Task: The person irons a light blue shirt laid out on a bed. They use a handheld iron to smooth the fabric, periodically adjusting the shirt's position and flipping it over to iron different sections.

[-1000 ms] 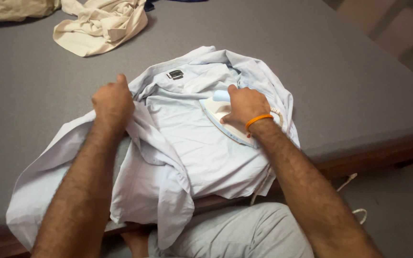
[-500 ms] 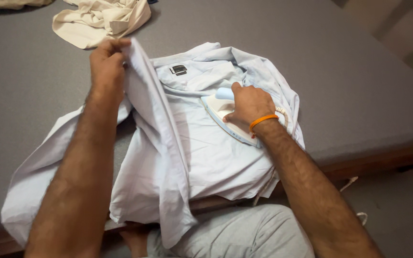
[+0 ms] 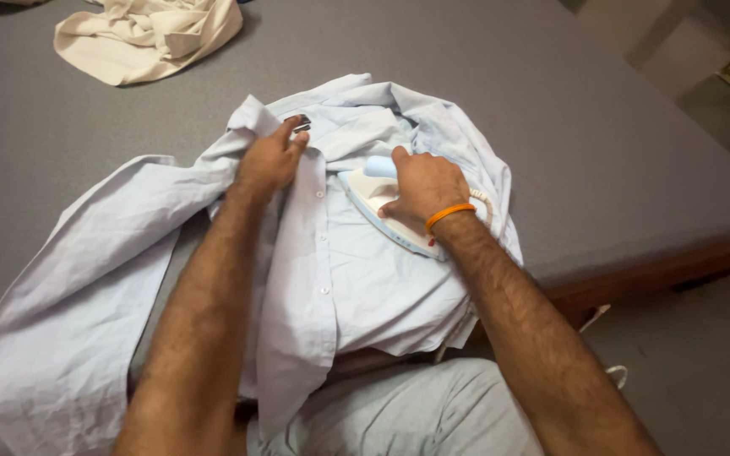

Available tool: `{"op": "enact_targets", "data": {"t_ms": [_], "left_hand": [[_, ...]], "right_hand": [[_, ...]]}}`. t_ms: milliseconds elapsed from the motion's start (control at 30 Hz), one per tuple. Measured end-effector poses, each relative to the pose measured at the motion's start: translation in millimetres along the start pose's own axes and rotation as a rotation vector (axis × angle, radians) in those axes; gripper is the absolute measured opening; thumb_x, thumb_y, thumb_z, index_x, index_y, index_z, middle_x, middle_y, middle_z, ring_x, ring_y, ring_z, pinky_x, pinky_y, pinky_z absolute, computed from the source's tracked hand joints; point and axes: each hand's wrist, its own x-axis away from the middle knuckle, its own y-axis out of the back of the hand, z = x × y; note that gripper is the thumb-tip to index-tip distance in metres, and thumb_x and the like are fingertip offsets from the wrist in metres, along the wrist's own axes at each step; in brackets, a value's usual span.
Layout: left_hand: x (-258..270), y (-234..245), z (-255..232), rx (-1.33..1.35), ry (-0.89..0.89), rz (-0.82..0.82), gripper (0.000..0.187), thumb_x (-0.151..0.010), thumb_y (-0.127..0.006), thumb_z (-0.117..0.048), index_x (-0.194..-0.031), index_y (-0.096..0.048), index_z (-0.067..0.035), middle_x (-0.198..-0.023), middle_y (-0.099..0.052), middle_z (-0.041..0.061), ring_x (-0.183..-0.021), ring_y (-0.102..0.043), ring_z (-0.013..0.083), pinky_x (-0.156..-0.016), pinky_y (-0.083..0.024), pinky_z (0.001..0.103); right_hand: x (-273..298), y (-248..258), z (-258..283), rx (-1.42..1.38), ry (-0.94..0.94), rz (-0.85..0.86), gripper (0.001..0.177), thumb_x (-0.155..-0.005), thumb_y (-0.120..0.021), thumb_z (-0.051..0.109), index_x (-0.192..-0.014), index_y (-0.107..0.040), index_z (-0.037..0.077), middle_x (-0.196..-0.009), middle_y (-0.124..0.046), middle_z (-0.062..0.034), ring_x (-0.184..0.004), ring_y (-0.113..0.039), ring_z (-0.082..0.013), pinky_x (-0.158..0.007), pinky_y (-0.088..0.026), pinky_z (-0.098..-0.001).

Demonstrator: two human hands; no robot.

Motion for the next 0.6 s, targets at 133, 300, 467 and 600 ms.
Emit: {"op": "enact_targets", "data": {"t_ms": [133, 300, 467, 600], "left_hand": [[38, 26, 8, -0.199, -0.314, -0.306, 0.036, -0.099, -0.061, -0.015, -0.134, -0.067, -0.014, -0.114, -0.071, 0.015, -0.109, -0.065, 0.0371, -0.097, -0.051, 0.049], [97, 31, 16, -0.240, -0.367, -0.384, 0.032, -0.087, -0.061, -0.009, -0.118, -0.069, -0.010, -0.108, -0.071, 0.014, -0.101, -0.067, 0.0361, -0.089, -0.054, 0.048], [139, 44, 34, -0.311, -0.045, -0.187, 0.027, -0.094, -0.063, -0.025, -0.117, -0.069, -0.013, -0.110, -0.074, 0.014, -0.103, -0.069, 0.0356, -0.090, -0.055, 0.049], [142, 59, 48, -0.514, 0.018, -0.161, 0.049, -0.095, -0.064, -0.039, -0.139, -0.059, -0.016, -0.123, -0.069, 0.018, -0.111, -0.067, 0.0393, -0.094, -0.052, 0.057]], "right_hand": [[0, -1, -2, -0.002, -0.004, 0.008, 0.074, -0.067, -0.092, 0.048, -0.119, -0.059, 0.008, -0.098, -0.074, -0.0145, -0.092, -0.074, -0.0327, -0.079, -0.060, -0.0445], [-2, -2, -3, 0.005, 0.016, -0.017, 0.074, -0.067, -0.092, 0.049, -0.118, -0.060, 0.008, -0.099, -0.074, -0.0151, -0.093, -0.073, -0.0337, -0.079, -0.059, -0.0451], [-3, -4, -3, 0.027, 0.004, 0.000, 0.074, -0.068, -0.092, 0.052, -0.119, -0.060, 0.008, -0.099, -0.075, -0.0155, -0.094, -0.074, -0.0336, -0.078, -0.060, -0.0454], [0, 1, 0, 0.016, -0.011, -0.003, 0.076, -0.067, -0.093, 0.051, -0.120, -0.060, 0.008, -0.100, -0.075, -0.0153, -0.094, -0.074, -0.0341, -0.079, -0.060, -0.0452]]}}
